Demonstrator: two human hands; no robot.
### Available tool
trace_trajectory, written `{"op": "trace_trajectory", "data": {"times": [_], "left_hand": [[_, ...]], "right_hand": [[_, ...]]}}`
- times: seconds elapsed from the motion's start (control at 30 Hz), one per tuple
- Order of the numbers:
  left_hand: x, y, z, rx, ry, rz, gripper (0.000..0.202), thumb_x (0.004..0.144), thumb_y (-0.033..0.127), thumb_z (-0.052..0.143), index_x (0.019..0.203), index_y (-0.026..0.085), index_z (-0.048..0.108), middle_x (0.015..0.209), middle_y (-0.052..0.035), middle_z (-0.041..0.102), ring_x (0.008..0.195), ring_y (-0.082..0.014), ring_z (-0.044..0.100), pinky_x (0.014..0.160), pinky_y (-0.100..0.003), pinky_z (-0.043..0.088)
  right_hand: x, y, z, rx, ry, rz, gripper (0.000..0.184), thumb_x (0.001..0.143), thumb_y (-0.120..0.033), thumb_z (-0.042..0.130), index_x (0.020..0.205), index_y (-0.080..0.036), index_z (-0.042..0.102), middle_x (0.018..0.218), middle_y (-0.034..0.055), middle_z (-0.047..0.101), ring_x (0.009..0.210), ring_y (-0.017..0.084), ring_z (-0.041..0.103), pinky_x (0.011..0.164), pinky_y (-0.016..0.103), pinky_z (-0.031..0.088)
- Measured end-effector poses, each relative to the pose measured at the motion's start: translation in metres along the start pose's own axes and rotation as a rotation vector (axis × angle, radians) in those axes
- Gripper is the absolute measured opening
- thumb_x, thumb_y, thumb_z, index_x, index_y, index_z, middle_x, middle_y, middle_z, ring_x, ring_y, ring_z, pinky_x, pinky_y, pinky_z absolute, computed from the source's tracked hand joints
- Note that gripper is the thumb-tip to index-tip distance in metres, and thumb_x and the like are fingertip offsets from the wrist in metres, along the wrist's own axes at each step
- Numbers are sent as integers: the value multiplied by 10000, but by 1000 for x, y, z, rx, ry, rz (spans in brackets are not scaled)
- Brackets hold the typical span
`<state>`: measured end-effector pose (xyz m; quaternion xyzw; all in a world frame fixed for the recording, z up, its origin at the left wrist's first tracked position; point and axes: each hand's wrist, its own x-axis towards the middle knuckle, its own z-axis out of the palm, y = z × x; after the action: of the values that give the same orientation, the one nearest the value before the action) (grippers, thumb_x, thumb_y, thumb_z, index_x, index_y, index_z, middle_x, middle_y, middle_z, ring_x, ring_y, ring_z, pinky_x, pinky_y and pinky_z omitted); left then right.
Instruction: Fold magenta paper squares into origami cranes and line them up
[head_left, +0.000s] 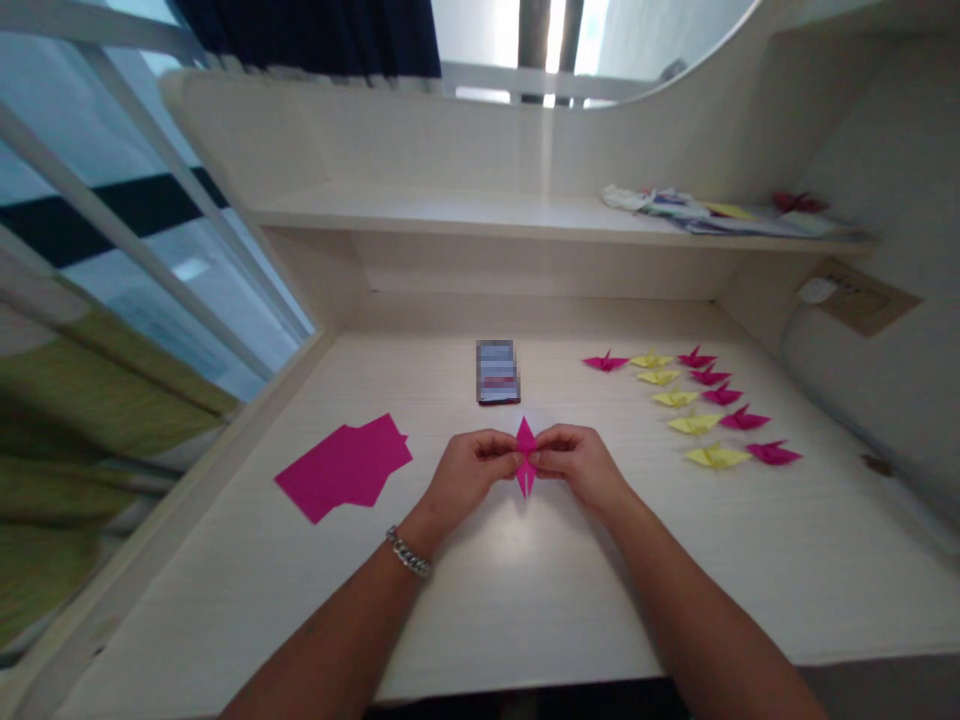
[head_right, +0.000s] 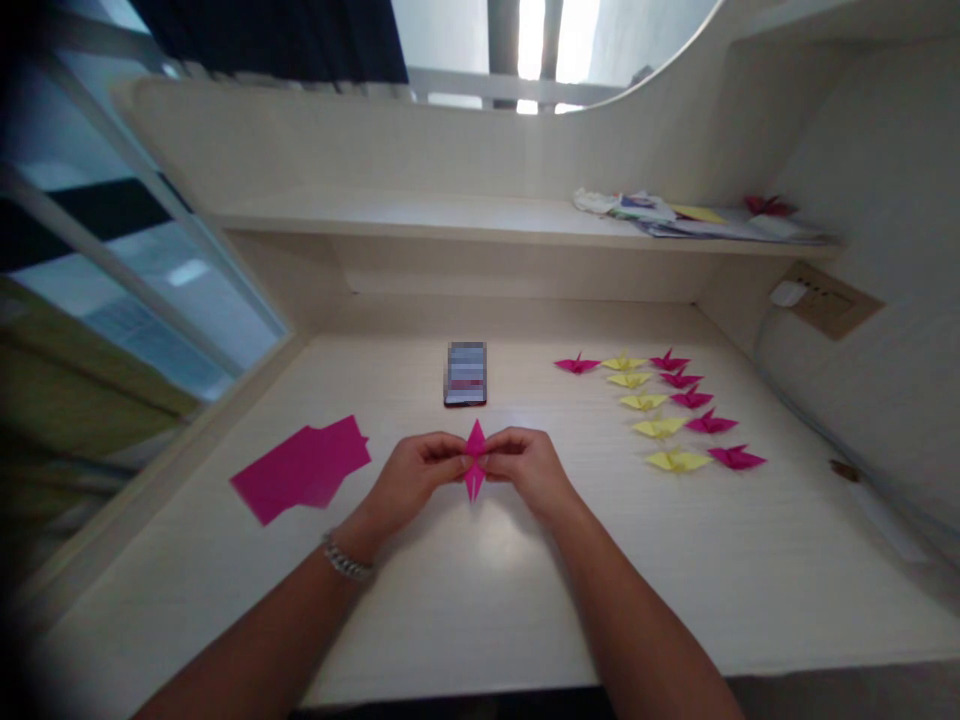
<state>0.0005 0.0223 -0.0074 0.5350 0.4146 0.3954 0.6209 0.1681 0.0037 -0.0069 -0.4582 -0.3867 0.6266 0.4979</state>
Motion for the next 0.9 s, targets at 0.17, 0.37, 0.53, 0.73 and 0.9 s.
{"op": "trace_trajectory", "data": {"times": [0.17,0.37,0.53,0.73,0.9], "left_hand": [[-1,2,0,-16,1,25,107,650,178,710,753,147,714,721,-34,693,647,-138,618,658,-284,525],[-1,1,-3,56,3,99,65,643,129,694,693,163,719,686,-23,688,631,-132,612,647,-258,508],[0,-3,-6,176,-1,156,73,669,146,684,715,173,733,718,-36,707,650,-148,624,664,-270,504],[-1,1,-1,105,2,96,103,666,161,691,762,150,727,742,-49,709,684,-162,641,695,-290,523],[-1,-1,1,29,36,17,128,675,221,712,760,126,705,701,-57,699,639,-154,637,661,-295,533]], "right_hand": [[-2,-1,-2,54,-42,9,188,512,-186,780,685,-167,709,662,14,690,594,150,631,670,340,527],[-3,-2,-2,65,-90,10,164,557,-217,762,705,-163,714,702,27,694,628,146,630,689,323,526],[-2,-1,0,-18,-35,6,209,592,-301,764,715,-147,695,669,34,679,608,149,620,650,314,524],[0,1,0,-132,4,-95,209,575,-271,775,710,-154,665,646,10,663,571,132,596,614,292,498],[1,3,-1,-227,-5,-131,169,604,-250,750,719,-160,665,650,9,664,586,135,597,603,280,479]]}}
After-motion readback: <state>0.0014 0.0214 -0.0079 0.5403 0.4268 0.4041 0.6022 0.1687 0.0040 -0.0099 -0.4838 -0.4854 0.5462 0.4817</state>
